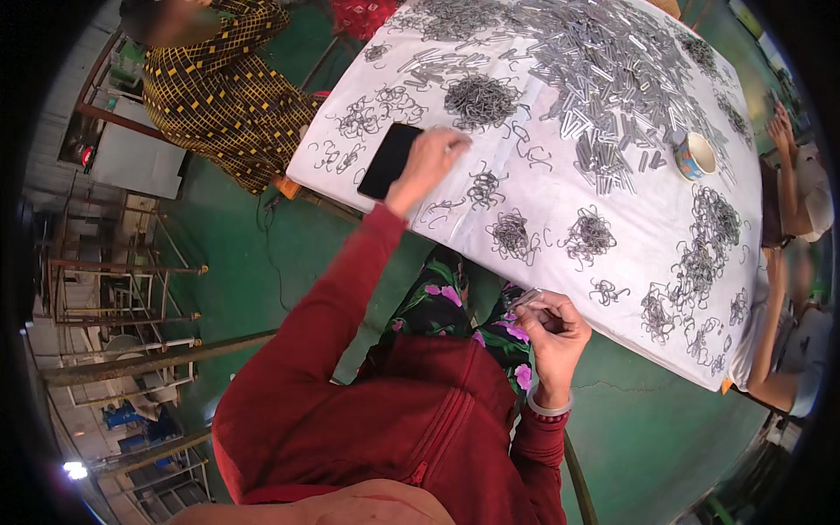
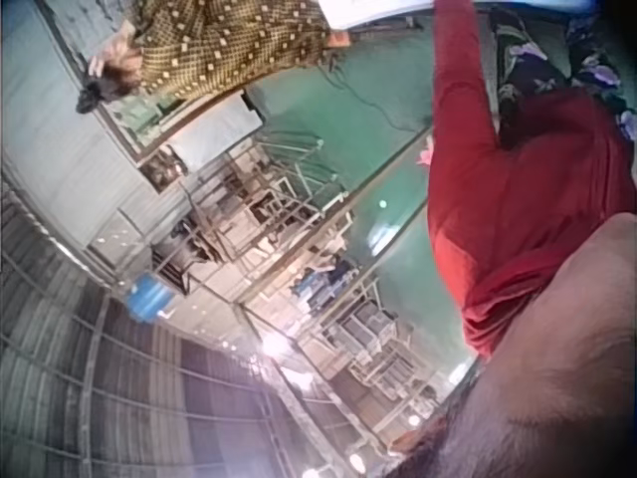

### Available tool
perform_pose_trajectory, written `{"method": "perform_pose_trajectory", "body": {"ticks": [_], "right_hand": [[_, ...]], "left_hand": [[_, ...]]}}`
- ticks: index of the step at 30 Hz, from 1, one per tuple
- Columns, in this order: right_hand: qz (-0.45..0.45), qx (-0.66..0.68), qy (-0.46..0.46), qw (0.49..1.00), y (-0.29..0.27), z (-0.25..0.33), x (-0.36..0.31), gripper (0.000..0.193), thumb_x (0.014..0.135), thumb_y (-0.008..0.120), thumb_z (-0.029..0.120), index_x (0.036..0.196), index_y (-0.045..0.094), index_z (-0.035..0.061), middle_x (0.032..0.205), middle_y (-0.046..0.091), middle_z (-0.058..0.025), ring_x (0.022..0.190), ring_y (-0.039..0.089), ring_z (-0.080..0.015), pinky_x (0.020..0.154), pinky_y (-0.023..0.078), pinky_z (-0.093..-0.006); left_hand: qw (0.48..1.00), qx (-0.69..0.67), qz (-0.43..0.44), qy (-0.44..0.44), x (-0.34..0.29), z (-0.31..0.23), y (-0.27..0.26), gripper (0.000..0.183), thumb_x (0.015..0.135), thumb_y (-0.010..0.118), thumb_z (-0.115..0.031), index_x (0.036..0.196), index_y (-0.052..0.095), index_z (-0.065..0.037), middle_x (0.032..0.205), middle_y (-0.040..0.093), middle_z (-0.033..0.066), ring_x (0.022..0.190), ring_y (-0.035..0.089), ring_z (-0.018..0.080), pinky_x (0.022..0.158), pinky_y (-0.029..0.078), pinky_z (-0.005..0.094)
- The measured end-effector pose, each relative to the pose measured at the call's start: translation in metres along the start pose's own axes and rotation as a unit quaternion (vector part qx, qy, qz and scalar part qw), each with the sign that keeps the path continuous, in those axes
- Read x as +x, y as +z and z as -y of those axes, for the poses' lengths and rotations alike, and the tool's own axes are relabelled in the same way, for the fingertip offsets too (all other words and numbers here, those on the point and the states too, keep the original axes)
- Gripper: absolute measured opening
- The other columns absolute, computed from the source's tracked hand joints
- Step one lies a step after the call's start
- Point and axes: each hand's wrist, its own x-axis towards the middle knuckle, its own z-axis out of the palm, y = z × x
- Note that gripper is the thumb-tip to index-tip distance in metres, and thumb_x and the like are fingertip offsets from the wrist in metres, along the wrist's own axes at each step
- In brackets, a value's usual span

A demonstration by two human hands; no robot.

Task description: The person repeatedly picks up small metal hooks and cylindrical metal pieces from a table, joins them by hand, and places the assembled units into a vertical rack. The person also occasionally moves loose parts on the table to access more items.

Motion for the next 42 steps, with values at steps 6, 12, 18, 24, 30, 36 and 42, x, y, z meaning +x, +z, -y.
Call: {"method": "perform_pose_trajectory", "body": {"ticks": [6,12,18,24,30,36,42], "right_hand": [[-0.010,0.012,0.014,1.000,-0.002,0.006,-0.003,0.019,0.074,0.063,-0.016,0.090,0.060,-0.0063,0.079,0.063,-0.0069,0.067,0.061,-0.0110,0.060,0.050,-0.0218],[-0.020,-0.015,-0.013,1.000,-0.008,0.008,-0.008,0.020,0.074,0.064,-0.016,0.090,0.061,-0.0060,0.081,0.063,-0.0067,0.067,0.060,-0.0093,0.061,0.050,-0.0211],[-0.003,-0.016,-0.025,1.000,-0.001,0.008,-0.019,0.018,0.075,0.062,-0.016,0.090,0.061,-0.0062,0.081,0.063,-0.0068,0.068,0.059,-0.0091,0.062,0.049,-0.0210],[-0.012,-0.022,-0.033,0.999,0.009,0.011,-0.034,0.020,0.074,0.063,-0.016,0.091,0.061,-0.0057,0.081,0.063,-0.0068,0.068,0.061,-0.0107,0.060,0.050,-0.0219],[0.003,-0.010,-0.043,0.999,0.012,0.009,-0.041,0.022,0.073,0.064,-0.015,0.092,0.061,-0.0050,0.081,0.063,-0.0065,0.068,0.061,-0.0106,0.059,0.051,-0.0220],[0.003,-0.027,-0.043,0.999,0.013,0.009,-0.048,0.018,0.075,0.063,-0.014,0.091,0.062,-0.0047,0.081,0.063,-0.0058,0.068,0.060,-0.0096,0.060,0.050,-0.0211],[-0.031,-0.013,-0.043,0.998,0.017,-0.001,-0.046,0.018,0.077,0.063,-0.012,0.093,0.063,-0.0048,0.086,0.064,-0.0055,0.072,0.060,-0.0088,0.062,0.050,-0.0207]], "left_hand": [[0.975,0.193,0.090,0.058,0.041,0.028,0.009,0.013,0.080,0.062,-0.013,0.089,0.067,-0.005,0.088,0.060,0.0147,0.090,0.056,0.0330,0.078,0.046,0.0426],[0.998,0.044,0.041,0.006,0.031,0.008,0.000,0.013,0.082,0.058,-0.010,0.090,0.064,-0.002,0.088,0.062,0.0187,0.087,0.058,0.0358,0.075,0.047,0.0434],[0.998,-0.062,0.002,-0.018,0.002,-0.013,-0.004,0.012,0.083,0.056,-0.006,0.092,0.062,-0.001,0.085,0.063,0.0227,0.083,0.060,0.0393,0.073,0.047,0.0446],[0.997,-0.064,-0.048,0.002,0.005,-0.012,0.011,0.012,0.083,0.057,-0.008,0.090,0.062,0.000,0.085,0.063,0.0230,0.081,0.061,0.0399,0.070,0.047,0.0470],[1.000,0.003,-0.009,-0.019,0.024,0.013,0.019,0.014,0.082,0.062,-0.013,0.087,0.064,0.000,0.083,0.064,0.0209,0.078,0.061,0.0391,0.070,0.048,0.0462],[0.991,-0.103,0.064,-0.058,0.000,-0.019,-0.007,0.019,0.080,0.067,-0.018,0.092,0.068,-0.004,0.085,0.067,0.0166,0.077,0.064,0.0282,0.070,0.050,0.0365],[0.807,-0.519,0.255,-0.116,-0.102,-0.159,-0.085,0.007,0.083,0.064,-0.005,0.087,0.064,0.000,0.086,0.063,0.0046,0.078,0.057,0.0101,0.072,0.047,0.0259]]}}
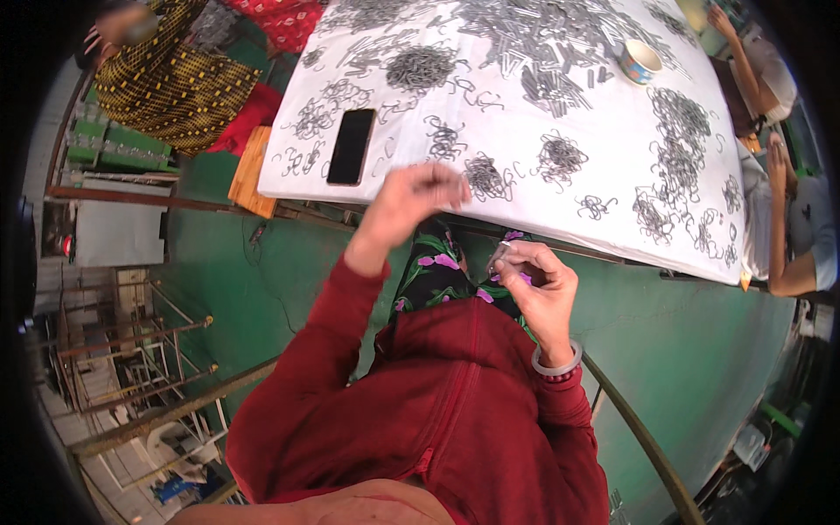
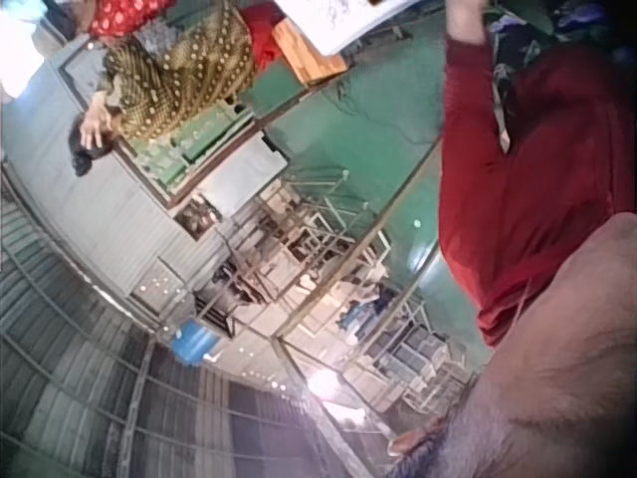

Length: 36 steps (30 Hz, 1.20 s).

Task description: The person repeatedly picks up small metal hooks and cylindrical metal pieces from a table, joins them by hand, and places the assembled units into a vertical rack. The person also occasionally moves loose parts on the table to access more items.

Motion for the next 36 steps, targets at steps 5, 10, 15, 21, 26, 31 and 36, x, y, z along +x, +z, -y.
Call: {"method": "perform_pose_trajectory", "body": {"ticks": [5,10,15,21,26,31,36], "right_hand": [[-0.032,0.034,-0.033,0.998,0.007,-0.004,0.004,0.025,0.078,0.062,-0.012,0.101,0.061,-0.0046,0.089,0.064,-0.0072,0.077,0.061,-0.0107,0.065,0.051,-0.0226],[-0.074,0.020,-0.075,0.994,0.003,-0.008,0.004,0.029,0.078,0.061,-0.013,0.106,0.058,-0.0044,0.092,0.065,-0.0085,0.080,0.061,-0.0118,0.070,0.051,-0.0233],[-0.096,-0.045,-0.108,0.988,0.004,-0.005,0.009,0.036,0.075,0.063,-0.013,0.109,0.058,-0.0028,0.091,0.066,-0.0077,0.082,0.062,-0.0116,0.076,0.050,-0.0249],[-0.063,-0.183,-0.168,0.967,-0.002,-0.011,0.013,0.046,0.074,0.068,-0.009,0.117,0.055,-0.0027,0.090,0.067,-0.0077,0.086,0.062,-0.0121,0.084,0.048,-0.0270],[-0.079,-0.095,-0.100,0.987,-0.037,0.005,0.052,0.030,0.087,0.059,0.004,0.115,0.053,-0.0052,0.087,0.067,-0.0136,0.068,0.059,-0.0117,0.067,0.048,-0.0247],[0.004,-0.274,-0.100,0.957,-0.049,-0.017,0.176,0.015,0.084,0.060,0.004,0.097,0.063,-0.0036,0.081,0.066,-0.0075,0.070,0.059,-0.0108,0.064,0.048,-0.0242],[0.016,-0.596,-0.217,0.773,-0.067,-0.099,0.282,0.018,0.076,0.054,-0.004,0.093,0.059,-0.0060,0.084,0.065,-0.0216,0.081,0.061,-0.0386,0.072,0.049,-0.0424]], "left_hand": [[0.955,0.172,-0.027,0.241,-0.028,0.015,0.047,0.015,0.075,0.071,0.000,0.085,0.061,-0.003,0.098,0.060,0.0068,0.087,0.058,0.0155,0.074,0.050,0.0284],[0.916,0.246,-0.090,0.304,-0.024,0.013,0.061,0.016,0.073,0.073,-0.004,0.083,0.060,-0.003,0.097,0.060,0.0075,0.086,0.058,0.0209,0.074,0.049,0.0308],[0.911,0.234,-0.106,0.322,-0.016,0.018,0.065,0.019,0.073,0.072,-0.003,0.086,0.057,-0.003,0.094,0.060,0.0083,0.085,0.059,0.0212,0.073,0.049,0.0314],[0.949,0.127,-0.093,0.273,-0.012,0.030,0.066,0.018,0.076,0.069,0.000,0.088,0.056,-0.002,0.090,0.061,0.0086,0.082,0.061,0.0215,0.069,0.050,0.0315],[0.972,0.047,-0.017,0.231,-0.019,0.027,0.064,0.012,0.084,0.060,0.003,0.092,0.051,-0.001,0.092,0.062,0.0125,0.086,0.063,0.0187,0.073,0.053,0.0286],[0.973,0.040,0.018,0.228,-0.021,0.027,0.063,0.012,0.083,0.061,0.007,0.088,0.052,0.000,0.090,0.061,0.0123,0.085,0.063,0.0190,0.071,0.053,0.0289],[0.964,0.092,0.026,0.247,-0.024,0.029,0.061,0.013,0.081,0.063,0.005,0.086,0.053,0.000,0.089,0.061,0.0120,0.084,0.062,0.0200,0.071,0.052,0.0295]]}}
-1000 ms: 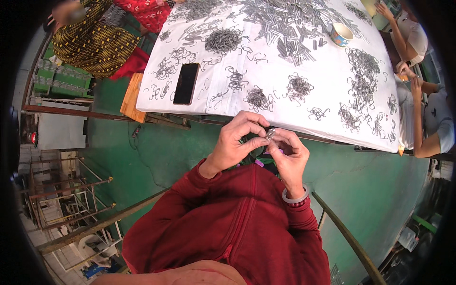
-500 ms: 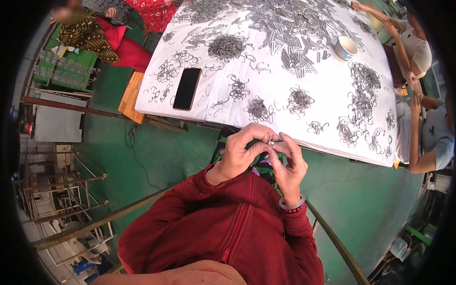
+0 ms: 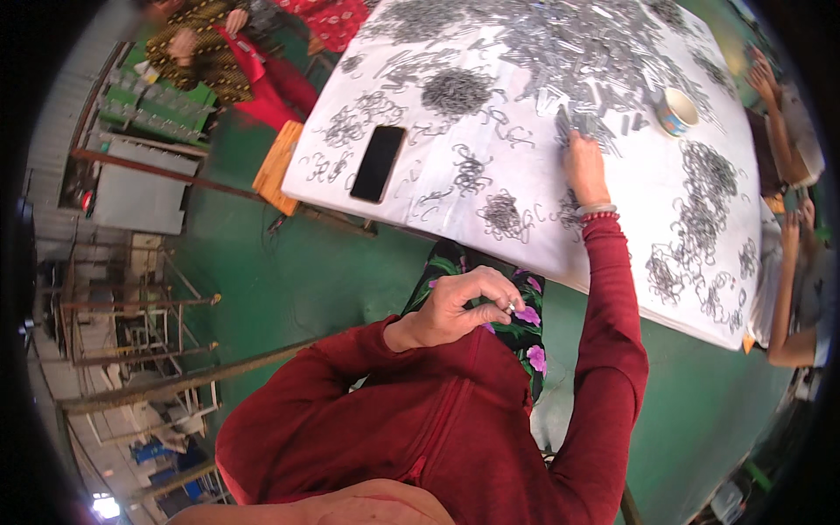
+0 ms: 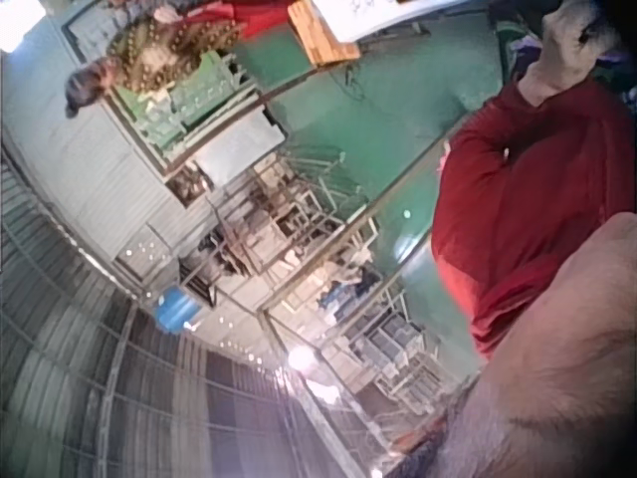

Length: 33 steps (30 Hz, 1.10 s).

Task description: The person repeatedly picks up small metal hooks and cylindrical metal pieces from a table, joins them by hand, and places the assembled units into a vertical rack. The person also occasionally moves loose parts on the table to access more items.

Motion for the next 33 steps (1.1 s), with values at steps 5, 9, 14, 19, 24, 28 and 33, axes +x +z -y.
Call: {"method": "perform_pose_trajectory", "body": {"ticks": [5,9,14,19,24,28,33], "right_hand": [[0.079,-0.121,-0.066,0.987,0.016,-0.002,0.016,0.024,0.076,0.050,-0.008,0.100,0.051,-0.0074,0.080,0.063,-0.0237,0.077,0.061,-0.0389,0.067,0.050,-0.0459],[0.055,-0.008,-0.030,0.998,-0.006,0.009,0.007,0.034,0.074,0.054,-0.006,0.108,0.052,-0.0031,0.073,0.063,-0.0199,0.068,0.062,-0.0349,0.061,0.051,-0.0393],[0.131,0.401,0.171,0.891,-0.091,0.093,-0.065,0.050,0.072,0.056,-0.006,0.120,0.053,0.0047,0.070,0.055,-0.0025,0.060,0.055,-0.0092,0.051,0.046,-0.0222],[0.044,0.501,0.152,0.851,-0.142,0.159,-0.141,0.036,0.076,0.056,-0.011,0.110,0.057,0.0009,0.080,0.055,0.0013,0.074,0.054,-0.0062,0.069,0.049,-0.0219],[-0.061,0.483,0.134,0.863,-0.147,0.181,-0.157,0.032,0.075,0.059,-0.015,0.103,0.059,-0.0008,0.083,0.059,-0.0024,0.077,0.058,-0.0092,0.070,0.050,-0.0232],[-0.089,0.516,0.131,0.842,-0.142,0.181,-0.158,0.029,0.074,0.060,-0.016,0.099,0.059,-0.0026,0.084,0.059,-0.0039,0.077,0.059,-0.0102,0.071,0.049,-0.0230],[-0.088,0.529,0.154,0.830,-0.143,0.179,-0.156,0.026,0.073,0.060,-0.017,0.096,0.058,-0.0041,0.085,0.060,-0.0055,0.077,0.059,-0.0108,0.073,0.048,-0.0226]], "left_hand": [[0.999,0.022,-0.037,0.005,-0.010,-0.002,-0.002,0.015,0.080,0.066,0.003,0.086,0.053,-0.001,0.086,0.062,0.0109,0.082,0.062,0.0200,0.070,0.051,0.0303],[0.998,0.033,-0.056,-0.008,-0.015,0.001,-0.002,0.015,0.078,0.067,0.002,0.085,0.054,-0.001,0.088,0.064,0.0105,0.082,0.063,0.0195,0.072,0.051,0.0302],[0.997,0.018,-0.070,-0.024,-0.018,0.015,-0.004,0.013,0.078,0.068,0.002,0.088,0.059,0.001,0.089,0.064,0.0094,0.084,0.063,0.0172,0.073,0.052,0.0289],[0.992,0.009,-0.082,-0.092,-0.012,0.019,-0.004,0.015,0.078,0.070,-0.007,0.086,0.059,-0.001,0.084,0.065,0.0083,0.077,0.063,0.0195,0.068,0.050,0.0309],[0.992,0.047,-0.092,-0.070,-0.010,0.019,-0.007,0.017,0.077,0.071,-0.010,0.086,0.059,-0.002,0.082,0.064,0.0082,0.077,0.063,0.0217,0.067,0.048,0.0328],[0.993,0.019,-0.094,-0.071,-0.013,0.022,-0.011,0.018,0.078,0.070,-0.010,0.091,0.060,-0.003,0.087,0.065,0.0080,0.080,0.063,0.0224,0.071,0.048,0.0328],[0.975,0.162,-0.139,-0.058,0.002,0.056,-0.062,0.027,0.078,0.069,-0.008,0.104,0.062,-0.005,0.096,0.065,0.0076,0.089,0.061,0.0195,0.078,0.048,0.0320]]}}
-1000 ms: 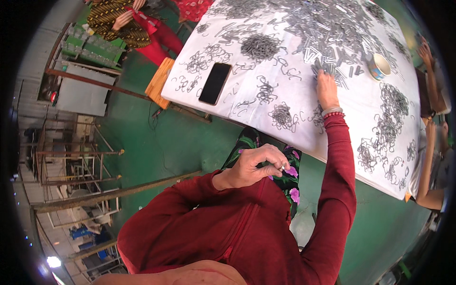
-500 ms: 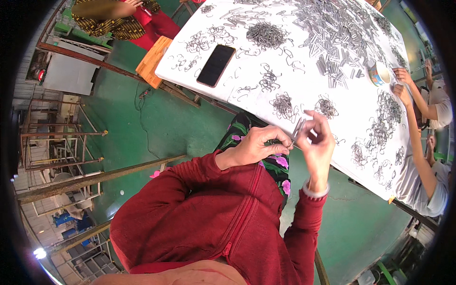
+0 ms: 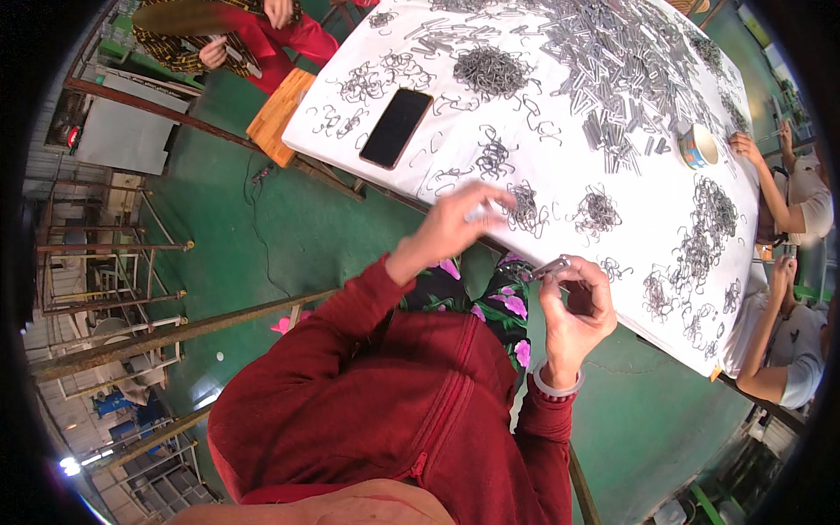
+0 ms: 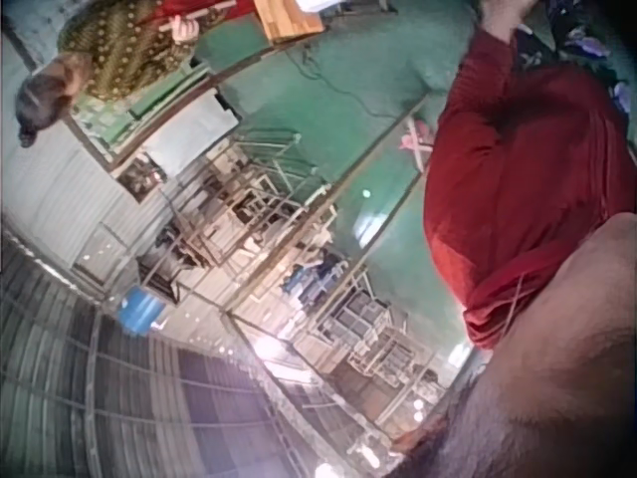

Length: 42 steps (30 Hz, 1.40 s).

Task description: The person repeatedly picks up small metal hooks and cylindrical metal pieces from a table, joins them by hand, and places the assembled units into a vertical rack. The person also occasionally moves loose parts on the table to access more items.

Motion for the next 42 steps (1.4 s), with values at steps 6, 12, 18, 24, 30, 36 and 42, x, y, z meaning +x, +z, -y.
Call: {"method": "perform_pose_trajectory", "body": {"ticks": [6,12,18,24,30,36,42], "right_hand": [[0.012,0.003,0.030,0.999,-0.006,-0.002,0.000,0.027,0.071,0.060,-0.017,0.095,0.059,-0.0041,0.084,0.059,-0.0048,0.077,0.058,-0.0104,0.073,0.047,-0.0225],[0.009,0.003,0.049,0.999,-0.014,-0.002,-0.002,0.028,0.071,0.059,-0.018,0.095,0.059,-0.0040,0.085,0.058,-0.0048,0.078,0.057,-0.0106,0.073,0.048,-0.0239],[0.017,0.003,0.044,0.999,-0.011,0.003,-0.008,0.025,0.072,0.059,-0.017,0.093,0.058,-0.0039,0.085,0.058,-0.0051,0.078,0.057,-0.0113,0.073,0.048,-0.0240],[0.020,-0.012,0.040,0.999,-0.005,-0.005,-0.017,0.031,0.073,0.060,-0.016,0.101,0.059,-0.0040,0.083,0.058,-0.0033,0.077,0.058,-0.0104,0.074,0.048,-0.0237],[-0.013,-0.007,0.023,1.000,0.004,-0.024,-0.025,0.048,0.074,0.060,-0.014,0.121,0.051,-0.0028,0.081,0.059,-0.0029,0.077,0.058,-0.0096,0.074,0.050,-0.0243],[-0.041,-0.006,-0.020,0.999,0.009,-0.022,-0.031,0.052,0.075,0.062,-0.013,0.124,0.048,-0.0024,0.080,0.060,-0.0028,0.079,0.058,-0.0101,0.075,0.050,-0.0245],[-0.024,-0.092,-0.053,0.994,0.012,-0.028,-0.033,0.051,0.074,0.065,-0.011,0.123,0.052,-0.0018,0.082,0.063,-0.0032,0.082,0.058,-0.0090,0.081,0.047,-0.0243]], "left_hand": [[0.937,0.335,0.054,0.079,0.092,0.125,-0.052,0.012,0.080,0.064,-0.016,0.087,0.069,-0.008,0.081,0.058,0.0071,0.087,0.055,0.0265,0.075,0.045,0.0372],[0.885,0.402,0.173,0.155,0.111,0.142,-0.056,0.014,0.080,0.063,-0.017,0.084,0.060,-0.004,0.089,0.055,0.0078,0.092,0.052,0.0258,0.078,0.044,0.0360],[0.952,0.295,0.034,0.073,0.099,0.127,-0.056,0.009,0.088,0.048,-0.005,0.091,0.056,-0.001,0.089,0.056,0.0163,0.091,0.052,0.0328,0.080,0.042,0.0416],[0.990,0.020,-0.012,-0.138,0.042,0.030,-0.019,0.018,0.092,0.051,-0.011,0.101,0.058,0.002,0.087,0.063,0.0090,0.073,0.060,0.0145,0.070,0.047,0.0278],[0.958,-0.265,0.042,-0.102,-0.028,-0.065,0.016,0.011,0.089,0.057,-0.003,0.099,0.055,0.002,0.097,0.058,0.0063,0.089,0.057,0.0129,0.079,0.047,0.0266],[0.995,-0.039,0.008,0.087,-0.034,-0.063,0.032,0.014,0.083,0.062,-0.001,0.094,0.054,-0.001,0.094,0.056,0.0100,0.087,0.057,0.0217,0.077,0.046,0.0307],[0.994,-0.070,-0.012,0.083,-0.026,-0.057,0.040,0.009,0.087,0.055,0.003,0.096,0.054,0.001,0.091,0.060,0.0117,0.085,0.062,0.0200,0.075,0.050,0.0302]]}}
